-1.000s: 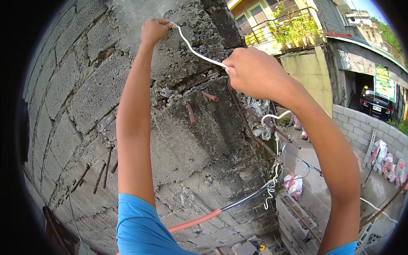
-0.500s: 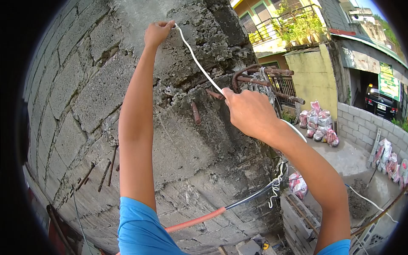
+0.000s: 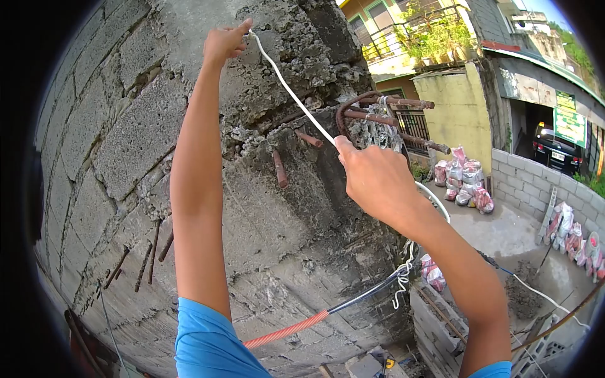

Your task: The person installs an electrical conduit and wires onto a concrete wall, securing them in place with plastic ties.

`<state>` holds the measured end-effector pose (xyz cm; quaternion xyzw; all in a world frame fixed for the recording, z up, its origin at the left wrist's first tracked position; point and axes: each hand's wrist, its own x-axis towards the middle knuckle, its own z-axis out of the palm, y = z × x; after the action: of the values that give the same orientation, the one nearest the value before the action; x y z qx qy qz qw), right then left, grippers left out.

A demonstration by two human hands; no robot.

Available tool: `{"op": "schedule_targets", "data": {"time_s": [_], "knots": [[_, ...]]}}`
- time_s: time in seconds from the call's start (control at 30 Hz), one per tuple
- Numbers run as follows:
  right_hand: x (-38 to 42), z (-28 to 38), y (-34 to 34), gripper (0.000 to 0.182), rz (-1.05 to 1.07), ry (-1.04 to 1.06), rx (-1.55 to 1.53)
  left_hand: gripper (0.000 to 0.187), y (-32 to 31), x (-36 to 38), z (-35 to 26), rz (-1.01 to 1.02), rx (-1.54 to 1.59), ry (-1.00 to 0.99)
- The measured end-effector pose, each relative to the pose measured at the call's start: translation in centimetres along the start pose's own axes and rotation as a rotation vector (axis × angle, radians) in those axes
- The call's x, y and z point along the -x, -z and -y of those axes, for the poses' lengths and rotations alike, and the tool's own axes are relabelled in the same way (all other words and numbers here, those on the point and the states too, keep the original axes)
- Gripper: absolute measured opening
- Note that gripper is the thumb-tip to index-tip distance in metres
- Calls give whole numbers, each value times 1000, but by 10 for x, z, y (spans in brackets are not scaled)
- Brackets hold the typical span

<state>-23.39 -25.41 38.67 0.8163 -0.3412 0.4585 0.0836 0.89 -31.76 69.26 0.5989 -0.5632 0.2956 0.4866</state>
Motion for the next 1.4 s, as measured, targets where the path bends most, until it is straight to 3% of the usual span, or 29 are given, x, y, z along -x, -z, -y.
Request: {"op": "schedule_targets", "data": {"time_s": [0.13, 0.23, 0.43, 0.53, 0.6, 0.7, 0.8, 0.93, 0.97, 1.07, 1.13, 1.17, 1.27, 1.4], "knots": [[5, 7, -13, 43, -43, 9, 158, 54, -6, 9, 10, 31, -30, -1], [15, 6, -42, 38, -135, 59, 186, 57, -11, 14, 9, -7, -97, -33], [44, 1, -66, 28, -81, -106, -514, 64, -4, 18, 3, 82, -220, -70], [74, -5, -78, 28, -184, -134, -617, 65, -8, 21, 8, 65, -147, -118], [87, -6, -72, 29, -137, -181, -575, 67, -11, 31, 9, 29, -155, -151], [97, -8, -67, 28, -96, -202, -554, 69, -19, 5, 19, 152, -336, -163], [101, -3, -44, 27, -10, -241, -740, 71, -24, 28, 12, 1, -396, -191], [125, -23, -12, 33, 184, -461, -1573, 73, -44, 49, 10, -179, -435, -223], [124, -24, -2, 34, 142, -426, -1520, 78, -47, 50, 10, -165, -448, -198], [130, -33, 24, 32, 55, -412, -1255, 50, -27, 90, -31, -112, -211, -79], [131, -40, 25, 30, -205, -252, -952, 72, -41, 52, -1, -95, -311, -180], [129, -45, 30, 30, -237, -211, -878, 84, -44, 32, 17, -87, -358, -231], [120, -66, 56, 31, -193, -263, -733, 90, -42, 6, 27, 108, -394, -213], [101, -101, 94, 33, -139, -286, -551, 82, -48, 19, 27, 54, -243, -306]]}}
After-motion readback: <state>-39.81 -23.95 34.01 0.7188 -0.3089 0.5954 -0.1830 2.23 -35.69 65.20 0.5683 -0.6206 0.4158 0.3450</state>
